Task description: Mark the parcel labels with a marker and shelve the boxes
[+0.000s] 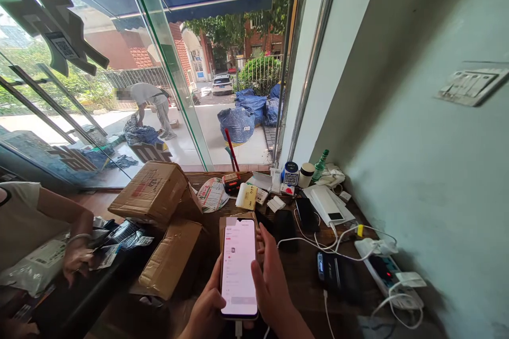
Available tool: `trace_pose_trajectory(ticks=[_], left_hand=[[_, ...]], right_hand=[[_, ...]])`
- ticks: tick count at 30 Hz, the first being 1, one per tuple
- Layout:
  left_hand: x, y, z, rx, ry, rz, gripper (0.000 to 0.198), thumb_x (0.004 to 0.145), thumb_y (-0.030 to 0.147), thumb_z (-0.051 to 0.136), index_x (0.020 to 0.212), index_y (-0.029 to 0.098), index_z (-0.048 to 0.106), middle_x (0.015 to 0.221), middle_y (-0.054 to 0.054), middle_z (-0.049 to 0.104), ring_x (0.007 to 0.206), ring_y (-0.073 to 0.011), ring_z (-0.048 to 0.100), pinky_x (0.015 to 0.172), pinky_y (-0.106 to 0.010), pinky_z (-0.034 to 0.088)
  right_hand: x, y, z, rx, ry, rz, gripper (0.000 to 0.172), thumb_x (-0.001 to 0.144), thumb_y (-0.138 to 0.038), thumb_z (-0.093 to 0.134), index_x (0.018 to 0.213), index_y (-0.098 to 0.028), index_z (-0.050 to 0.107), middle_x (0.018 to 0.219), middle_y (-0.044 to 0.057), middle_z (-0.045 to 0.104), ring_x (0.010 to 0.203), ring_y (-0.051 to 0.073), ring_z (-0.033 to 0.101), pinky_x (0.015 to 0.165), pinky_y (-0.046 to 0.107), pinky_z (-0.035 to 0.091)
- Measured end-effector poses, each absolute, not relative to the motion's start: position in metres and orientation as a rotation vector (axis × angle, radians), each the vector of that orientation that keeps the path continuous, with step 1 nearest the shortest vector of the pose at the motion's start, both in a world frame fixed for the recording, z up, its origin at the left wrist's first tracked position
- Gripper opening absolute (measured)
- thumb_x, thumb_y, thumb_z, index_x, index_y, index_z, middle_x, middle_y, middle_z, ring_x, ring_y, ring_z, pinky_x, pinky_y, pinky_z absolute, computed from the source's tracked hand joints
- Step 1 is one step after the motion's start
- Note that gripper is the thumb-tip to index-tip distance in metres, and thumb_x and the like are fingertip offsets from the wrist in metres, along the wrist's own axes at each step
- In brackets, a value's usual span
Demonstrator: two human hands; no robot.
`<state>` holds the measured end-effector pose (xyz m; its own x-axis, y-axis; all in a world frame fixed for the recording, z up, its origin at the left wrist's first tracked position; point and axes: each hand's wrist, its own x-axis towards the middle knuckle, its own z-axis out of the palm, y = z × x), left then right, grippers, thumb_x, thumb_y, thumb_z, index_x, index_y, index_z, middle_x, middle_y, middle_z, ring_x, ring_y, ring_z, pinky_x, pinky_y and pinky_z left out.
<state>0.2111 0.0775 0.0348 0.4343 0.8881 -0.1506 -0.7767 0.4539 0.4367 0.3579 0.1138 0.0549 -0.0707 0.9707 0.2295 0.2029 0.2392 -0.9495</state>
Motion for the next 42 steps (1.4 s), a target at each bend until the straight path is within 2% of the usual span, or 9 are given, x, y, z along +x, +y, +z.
trace_pose_trajectory(ticks=[3, 8, 12, 15, 17, 22, 32, 37, 42], left_hand=[[0.212, 0.077, 0.037, 0.318, 0.4, 1.04, 0.106, 0.05, 0.007, 0.045, 0.144, 0.032, 0.004, 0.133, -0.001, 0.056, 0.114, -0.0289, 0.054, 0.088, -0.041, 0.046], [0.213, 0.077, 0.042, 0.298, 0.448, 1.054, 0.104, 0.048, 0.005, 0.044, 0.144, 0.031, 0.011, 0.128, -0.002, 0.059, 0.111, -0.0275, 0.056, 0.088, -0.039, 0.047], [0.212, 0.078, 0.043, 0.306, 0.448, 1.058, 0.103, 0.049, 0.007, 0.045, 0.144, 0.03, 0.012, 0.125, -0.004, 0.061, 0.111, -0.0284, 0.055, 0.082, -0.037, 0.048], [0.21, 0.078, 0.041, 0.312, 0.449, 1.058, 0.097, 0.049, 0.008, 0.046, 0.141, 0.031, 0.024, 0.127, -0.005, 0.059, 0.112, -0.0299, 0.054, 0.083, -0.039, 0.048], [0.208, 0.078, 0.041, 0.31, 0.449, 1.061, 0.088, 0.051, 0.008, 0.047, 0.135, 0.033, 0.038, 0.128, -0.004, 0.057, 0.112, -0.0309, 0.054, 0.086, -0.043, 0.047], [0.208, 0.078, 0.041, 0.291, 0.456, 1.077, 0.078, 0.051, 0.008, 0.047, 0.125, 0.035, 0.051, 0.123, -0.002, 0.061, 0.11, -0.0303, 0.055, 0.088, -0.045, 0.046], [0.21, 0.078, 0.04, 0.326, 0.462, 1.091, 0.081, 0.053, 0.012, 0.049, 0.131, 0.032, 0.043, 0.124, -0.004, 0.058, 0.114, -0.0302, 0.051, 0.091, -0.041, 0.043], [0.212, 0.079, 0.042, 0.325, 0.435, 1.104, 0.084, 0.049, 0.01, 0.048, 0.13, 0.031, 0.043, 0.122, -0.003, 0.061, 0.117, -0.0287, 0.05, 0.094, -0.04, 0.041], [0.212, 0.077, 0.042, 0.374, 0.442, 1.112, 0.077, 0.056, 0.01, 0.05, 0.129, 0.035, 0.044, 0.123, -0.001, 0.061, 0.117, -0.0274, 0.052, 0.093, -0.038, 0.043]], right_hand=[[0.361, 0.115, 0.061, -1.222, -1.665, 0.586, 0.067, 0.084, -0.068, 0.024, 0.138, -0.031, 0.035, 0.143, 0.011, 0.027, 0.124, 0.036, 0.034, 0.096, 0.058, 0.034], [0.359, 0.114, 0.069, -1.25, -1.699, 0.485, 0.061, 0.085, -0.067, 0.021, 0.134, -0.037, 0.043, 0.144, 0.007, 0.027, 0.124, 0.036, 0.034, 0.092, 0.056, 0.037], [0.358, 0.115, 0.065, -1.16, -1.494, 0.899, 0.065, 0.085, -0.062, 0.034, 0.141, -0.029, 0.028, 0.137, 0.012, 0.042, 0.119, 0.032, 0.046, 0.09, 0.049, 0.044], [0.357, 0.114, 0.064, -1.105, -1.275, 1.467, 0.058, 0.083, -0.054, 0.045, 0.132, -0.023, 0.04, 0.117, 0.012, 0.062, 0.102, 0.029, 0.059, 0.083, 0.043, 0.049], [0.356, 0.111, 0.063, -1.05, -1.237, 1.627, 0.055, 0.077, -0.05, 0.051, 0.125, -0.023, 0.045, 0.11, 0.01, 0.065, 0.094, 0.028, 0.062, 0.077, 0.041, 0.051], [0.354, 0.102, 0.059, -1.018, -1.263, 1.596, 0.065, 0.071, -0.046, 0.06, 0.13, -0.026, 0.038, 0.112, 0.009, 0.063, 0.093, 0.027, 0.062, 0.074, 0.04, 0.052], [0.352, 0.102, 0.057, -1.003, -1.198, 1.652, 0.064, 0.077, -0.054, 0.055, 0.131, -0.026, 0.034, 0.121, 0.012, 0.057, 0.104, 0.03, 0.058, 0.081, 0.045, 0.051], [0.355, 0.102, 0.056, -1.094, -1.456, 1.143, 0.06, 0.088, -0.054, 0.037, 0.14, -0.03, 0.018, 0.139, 0.012, 0.037, 0.124, 0.03, 0.041, 0.097, 0.05, 0.041], [0.363, 0.105, 0.058, -1.215, -1.759, 0.53, 0.053, 0.089, -0.056, 0.031, 0.137, -0.034, 0.037, 0.142, 0.009, 0.024, 0.12, 0.034, 0.036, 0.092, 0.054, 0.039]])
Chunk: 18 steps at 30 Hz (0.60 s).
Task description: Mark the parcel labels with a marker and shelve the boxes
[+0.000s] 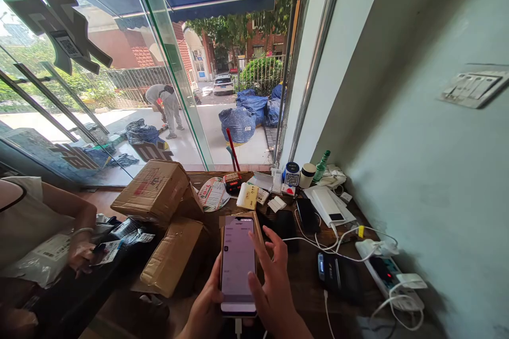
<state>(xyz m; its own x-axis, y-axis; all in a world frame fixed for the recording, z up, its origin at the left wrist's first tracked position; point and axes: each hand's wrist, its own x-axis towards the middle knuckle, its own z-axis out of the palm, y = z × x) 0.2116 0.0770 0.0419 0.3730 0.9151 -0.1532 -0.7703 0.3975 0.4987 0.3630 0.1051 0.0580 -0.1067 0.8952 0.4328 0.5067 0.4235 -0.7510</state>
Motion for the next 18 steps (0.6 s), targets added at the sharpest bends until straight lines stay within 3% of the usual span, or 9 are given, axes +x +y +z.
trace_pose_trajectory(ticks=[4, 7, 10, 13, 15, 18], left_hand=[[0.21, 0.077, 0.038, 0.377, 0.41, 1.1, 0.081, 0.055, 0.012, 0.05, 0.132, 0.033, 0.041, 0.129, -0.001, 0.056, 0.12, -0.0296, 0.049, 0.095, -0.041, 0.042], [0.21, 0.078, 0.033, 0.383, 0.396, 1.106, 0.085, 0.053, 0.012, 0.049, 0.135, 0.03, 0.038, 0.13, -0.002, 0.056, 0.124, -0.0306, 0.045, 0.097, -0.042, 0.04], [0.21, 0.077, 0.031, 0.379, 0.393, 1.118, 0.086, 0.052, 0.011, 0.049, 0.135, 0.03, 0.039, 0.127, -0.002, 0.058, 0.125, -0.0303, 0.044, 0.098, -0.043, 0.039], [0.209, 0.076, 0.03, 0.373, 0.389, 1.122, 0.082, 0.053, 0.012, 0.05, 0.132, 0.031, 0.043, 0.125, -0.002, 0.058, 0.122, -0.0308, 0.046, 0.098, -0.043, 0.039], [0.209, 0.075, 0.03, 0.368, 0.396, 1.119, 0.079, 0.054, 0.012, 0.05, 0.131, 0.031, 0.045, 0.124, -0.003, 0.059, 0.12, -0.031, 0.048, 0.097, -0.043, 0.04], [0.208, 0.073, 0.03, 0.348, 0.416, 1.103, 0.078, 0.055, 0.013, 0.05, 0.13, 0.033, 0.045, 0.124, -0.003, 0.059, 0.117, -0.0308, 0.05, 0.094, -0.043, 0.042]], right_hand=[[0.363, 0.106, 0.06, -1.264, -1.804, 0.451, 0.049, 0.09, -0.055, 0.03, 0.134, -0.038, 0.042, 0.138, 0.008, 0.028, 0.118, 0.033, 0.037, 0.09, 0.053, 0.041], [0.36, 0.104, 0.057, -1.186, -1.688, 0.536, 0.053, 0.09, -0.053, 0.034, 0.14, -0.036, 0.03, 0.138, 0.009, 0.031, 0.119, 0.032, 0.04, 0.09, 0.05, 0.043], [0.358, 0.104, 0.055, -1.148, -1.458, 0.963, 0.062, 0.087, -0.053, 0.04, 0.141, -0.028, 0.024, 0.132, 0.012, 0.045, 0.113, 0.029, 0.049, 0.089, 0.046, 0.045], [0.359, 0.105, 0.056, -1.11, -1.294, 1.518, 0.06, 0.083, -0.056, 0.047, 0.132, -0.023, 0.036, 0.121, 0.013, 0.058, 0.109, 0.029, 0.055, 0.087, 0.043, 0.047], [0.36, 0.105, 0.057, -1.042, -1.285, 1.671, 0.063, 0.078, -0.056, 0.055, 0.13, -0.023, 0.04, 0.119, 0.012, 0.06, 0.107, 0.03, 0.056, 0.086, 0.043, 0.048], [0.362, 0.103, 0.059, -0.95, -1.329, 1.706, 0.074, 0.074, -0.053, 0.062, 0.135, -0.025, 0.032, 0.12, 0.011, 0.058, 0.101, 0.028, 0.058, 0.083, 0.042, 0.049]])
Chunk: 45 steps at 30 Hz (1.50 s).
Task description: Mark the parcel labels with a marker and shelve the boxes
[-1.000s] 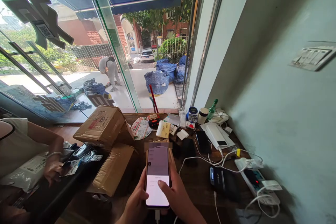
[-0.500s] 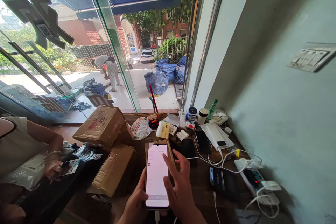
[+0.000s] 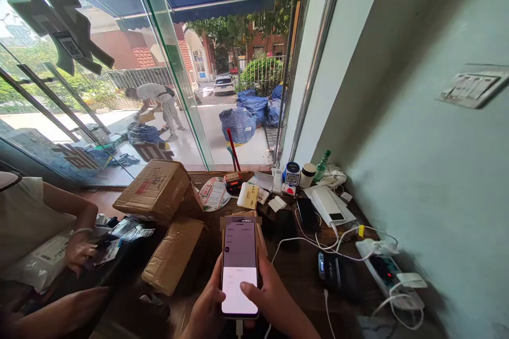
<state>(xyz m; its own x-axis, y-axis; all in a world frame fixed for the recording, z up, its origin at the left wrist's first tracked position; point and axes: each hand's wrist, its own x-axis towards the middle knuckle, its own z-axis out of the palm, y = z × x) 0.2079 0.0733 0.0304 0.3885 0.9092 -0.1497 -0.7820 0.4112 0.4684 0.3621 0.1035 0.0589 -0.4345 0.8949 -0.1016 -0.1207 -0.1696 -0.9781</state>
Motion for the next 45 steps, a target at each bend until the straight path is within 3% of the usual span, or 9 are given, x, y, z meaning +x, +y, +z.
trace_pose_trajectory(ticks=[9, 12, 17, 20, 24, 34, 37, 41, 45], left_hand=[[0.212, 0.072, 0.039, 0.329, 0.391, 1.129, 0.073, 0.055, 0.011, 0.05, 0.124, 0.036, 0.051, 0.121, -0.001, 0.061, 0.115, -0.0297, 0.051, 0.091, -0.042, 0.044], [0.211, 0.072, 0.039, 0.355, 0.39, 1.118, 0.075, 0.056, 0.011, 0.051, 0.127, 0.035, 0.048, 0.122, -0.002, 0.06, 0.114, -0.0303, 0.052, 0.09, -0.043, 0.044], [0.209, 0.071, 0.033, 0.389, 0.382, 1.111, 0.078, 0.056, 0.013, 0.054, 0.131, 0.032, 0.043, 0.13, -0.004, 0.055, 0.118, -0.0317, 0.05, 0.094, -0.044, 0.043], [0.209, 0.07, 0.031, 0.4, 0.401, 1.13, 0.079, 0.055, 0.013, 0.056, 0.131, 0.032, 0.043, 0.131, -0.003, 0.054, 0.123, -0.0316, 0.046, 0.097, -0.045, 0.04], [0.21, 0.069, 0.032, 0.389, 0.387, 1.102, 0.079, 0.056, 0.014, 0.055, 0.132, 0.032, 0.041, 0.129, -0.004, 0.055, 0.123, -0.0329, 0.045, 0.095, -0.047, 0.041], [0.209, 0.067, 0.039, 0.398, 0.39, 1.074, 0.079, 0.057, 0.013, 0.053, 0.132, 0.034, 0.042, 0.131, -0.004, 0.053, 0.114, -0.0328, 0.051, 0.089, -0.047, 0.046], [0.209, 0.066, 0.043, 0.363, 0.405, 1.08, 0.076, 0.057, 0.013, 0.051, 0.129, 0.035, 0.045, 0.128, -0.003, 0.055, 0.112, -0.032, 0.053, 0.088, -0.046, 0.047], [0.211, 0.066, 0.043, 0.357, 0.404, 1.119, 0.073, 0.055, 0.012, 0.049, 0.125, 0.032, 0.05, 0.12, -0.003, 0.061, 0.114, -0.0307, 0.052, 0.092, -0.045, 0.044], [0.208, 0.065, 0.038, 0.372, 0.404, 1.129, 0.072, 0.057, 0.013, 0.048, 0.125, 0.033, 0.051, 0.124, 0.0, 0.059, 0.116, -0.0301, 0.051, 0.095, -0.043, 0.042]], right_hand=[[0.36, 0.1, 0.064, -1.009, -1.329, 1.682, 0.081, 0.071, -0.056, 0.062, 0.138, -0.025, 0.027, 0.121, 0.012, 0.057, 0.103, 0.029, 0.058, 0.079, 0.04, 0.052], [0.361, 0.1, 0.057, -1.007, -1.334, 1.696, 0.073, 0.077, -0.059, 0.054, 0.137, -0.023, 0.029, 0.122, 0.013, 0.057, 0.102, 0.028, 0.059, 0.08, 0.041, 0.052], [0.367, 0.097, 0.048, -1.161, -1.646, 0.961, 0.062, 0.088, -0.054, 0.036, 0.142, -0.027, 0.02, 0.14, 0.013, 0.035, 0.119, 0.03, 0.044, 0.096, 0.047, 0.041], [0.371, 0.096, 0.054, -1.14, -1.873, 0.492, 0.052, 0.09, -0.051, 0.032, 0.14, -0.034, 0.029, 0.136, 0.01, 0.031, 0.117, 0.031, 0.04, 0.09, 0.047, 0.044], [0.372, 0.097, 0.065, -1.165, -1.949, 0.323, 0.051, 0.091, -0.052, 0.027, 0.14, -0.037, 0.031, 0.132, 0.009, 0.03, 0.111, 0.03, 0.041, 0.083, 0.044, 0.046], [0.37, 0.091, 0.053, -1.169, -1.816, 0.542, 0.052, 0.091, -0.05, 0.031, 0.141, -0.034, 0.026, 0.138, 0.009, 0.032, 0.123, 0.031, 0.036, 0.093, 0.047, 0.042], [0.368, 0.089, 0.05, -1.21, -1.613, 0.836, 0.055, 0.09, -0.048, 0.036, 0.14, -0.03, 0.023, 0.137, 0.011, 0.039, 0.12, 0.03, 0.043, 0.094, 0.048, 0.042], [0.362, 0.087, 0.056, -1.115, -1.417, 1.288, 0.051, 0.086, -0.047, 0.045, 0.131, -0.025, 0.034, 0.127, 0.012, 0.052, 0.113, 0.029, 0.053, 0.093, 0.046, 0.046], [0.357, 0.085, 0.061, -1.082, -1.359, 1.394, 0.054, 0.081, -0.049, 0.052, 0.127, -0.025, 0.036, 0.121, 0.012, 0.058, 0.105, 0.028, 0.059, 0.088, 0.044, 0.049]])
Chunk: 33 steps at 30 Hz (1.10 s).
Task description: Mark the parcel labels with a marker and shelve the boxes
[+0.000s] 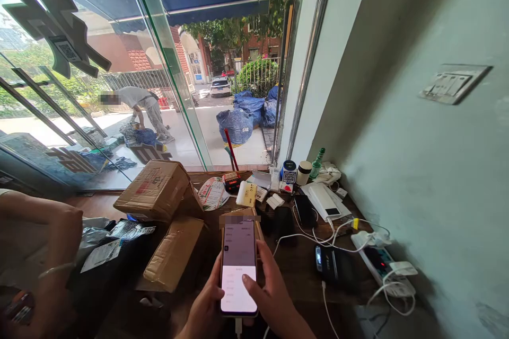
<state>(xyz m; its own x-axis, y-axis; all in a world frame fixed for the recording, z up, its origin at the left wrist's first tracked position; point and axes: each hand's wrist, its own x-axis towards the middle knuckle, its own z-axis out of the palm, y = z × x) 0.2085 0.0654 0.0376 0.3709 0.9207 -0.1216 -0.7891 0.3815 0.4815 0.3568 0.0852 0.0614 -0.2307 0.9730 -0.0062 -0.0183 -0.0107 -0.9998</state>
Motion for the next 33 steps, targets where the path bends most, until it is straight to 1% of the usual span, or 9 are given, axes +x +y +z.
trace_pose_trajectory(ticks=[7, 10, 14, 20, 23, 26, 29, 31, 33], left_hand=[[0.203, 0.066, 0.03, 0.431, 0.393, 1.084, 0.076, 0.059, 0.017, 0.05, 0.133, 0.033, 0.041, 0.131, -0.002, 0.052, 0.116, -0.0316, 0.051, 0.094, -0.044, 0.043], [0.204, 0.066, 0.032, 0.428, 0.386, 1.101, 0.075, 0.059, 0.017, 0.05, 0.131, 0.033, 0.042, 0.128, -0.002, 0.055, 0.117, -0.0314, 0.05, 0.094, -0.044, 0.043], [0.206, 0.066, 0.037, 0.413, 0.388, 1.121, 0.073, 0.06, 0.016, 0.049, 0.13, 0.033, 0.045, 0.123, -0.002, 0.059, 0.119, -0.0302, 0.048, 0.094, -0.043, 0.042], [0.204, 0.065, 0.036, 0.386, 0.39, 1.113, 0.071, 0.059, 0.014, 0.05, 0.128, 0.035, 0.047, 0.126, 0.0, 0.057, 0.119, -0.0299, 0.048, 0.093, -0.042, 0.044], [0.203, 0.066, 0.036, 0.384, 0.398, 1.117, 0.072, 0.058, 0.012, 0.05, 0.127, 0.034, 0.048, 0.125, -0.001, 0.058, 0.12, -0.0288, 0.048, 0.094, -0.041, 0.043], [0.202, 0.067, 0.035, 0.389, 0.426, 1.115, 0.074, 0.058, 0.011, 0.05, 0.128, 0.033, 0.046, 0.126, -0.001, 0.057, 0.124, -0.0283, 0.045, 0.096, -0.041, 0.042], [0.201, 0.069, 0.035, 0.364, 0.448, 1.089, 0.079, 0.052, 0.008, 0.048, 0.128, 0.03, 0.047, 0.125, -0.002, 0.059, 0.126, -0.0286, 0.043, 0.1, -0.042, 0.039], [0.201, 0.07, 0.035, 0.354, 0.451, 1.078, 0.08, 0.051, 0.008, 0.048, 0.128, 0.029, 0.047, 0.124, -0.002, 0.061, 0.126, -0.0294, 0.044, 0.101, -0.044, 0.037], [0.202, 0.07, 0.035, 0.366, 0.445, 1.092, 0.077, 0.054, 0.01, 0.05, 0.128, 0.03, 0.047, 0.123, -0.003, 0.061, 0.124, -0.0306, 0.046, 0.1, -0.045, 0.038]], right_hand=[[0.355, 0.085, 0.057, -1.111, -1.376, 1.387, 0.056, 0.08, -0.049, 0.055, 0.126, -0.024, 0.036, 0.124, 0.014, 0.057, 0.112, 0.03, 0.056, 0.089, 0.045, 0.049], [0.354, 0.085, 0.058, -1.095, -1.39, 1.382, 0.061, 0.078, -0.05, 0.057, 0.128, -0.023, 0.035, 0.127, 0.014, 0.055, 0.115, 0.031, 0.054, 0.092, 0.046, 0.047], [0.351, 0.086, 0.063, -1.092, -1.416, 1.338, 0.062, 0.077, -0.051, 0.058, 0.128, -0.024, 0.037, 0.124, 0.013, 0.056, 0.11, 0.03, 0.057, 0.093, 0.046, 0.047], [0.351, 0.085, 0.058, -1.141, -1.286, 1.416, 0.067, 0.073, -0.06, 0.057, 0.128, -0.023, 0.043, 0.133, 0.014, 0.052, 0.119, 0.033, 0.051, 0.096, 0.048, 0.045], [0.35, 0.087, 0.06, -1.165, -1.18, 1.485, 0.06, 0.075, -0.058, 0.057, 0.123, -0.022, 0.05, 0.122, 0.013, 0.061, 0.111, 0.032, 0.057, 0.091, 0.046, 0.049], [0.346, 0.091, 0.068, -1.18, -1.067, 1.512, 0.051, 0.076, -0.059, 0.055, 0.108, -0.021, 0.062, 0.102, 0.009, 0.07, 0.092, 0.029, 0.065, 0.077, 0.041, 0.055], [0.341, 0.095, 0.075, -1.244, -0.987, 1.522, 0.051, 0.076, -0.061, 0.055, 0.102, -0.018, 0.064, 0.089, 0.009, 0.073, 0.077, 0.028, 0.067, 0.062, 0.036, 0.054], [0.338, 0.096, 0.077, -1.258, -0.961, 1.544, 0.053, 0.077, -0.061, 0.054, 0.103, -0.016, 0.063, 0.087, 0.009, 0.073, 0.075, 0.028, 0.067, 0.058, 0.035, 0.053], [0.338, 0.096, 0.077, -1.211, -0.967, 1.579, 0.055, 0.077, -0.061, 0.054, 0.109, -0.016, 0.06, 0.094, 0.011, 0.073, 0.081, 0.029, 0.067, 0.062, 0.036, 0.054]])
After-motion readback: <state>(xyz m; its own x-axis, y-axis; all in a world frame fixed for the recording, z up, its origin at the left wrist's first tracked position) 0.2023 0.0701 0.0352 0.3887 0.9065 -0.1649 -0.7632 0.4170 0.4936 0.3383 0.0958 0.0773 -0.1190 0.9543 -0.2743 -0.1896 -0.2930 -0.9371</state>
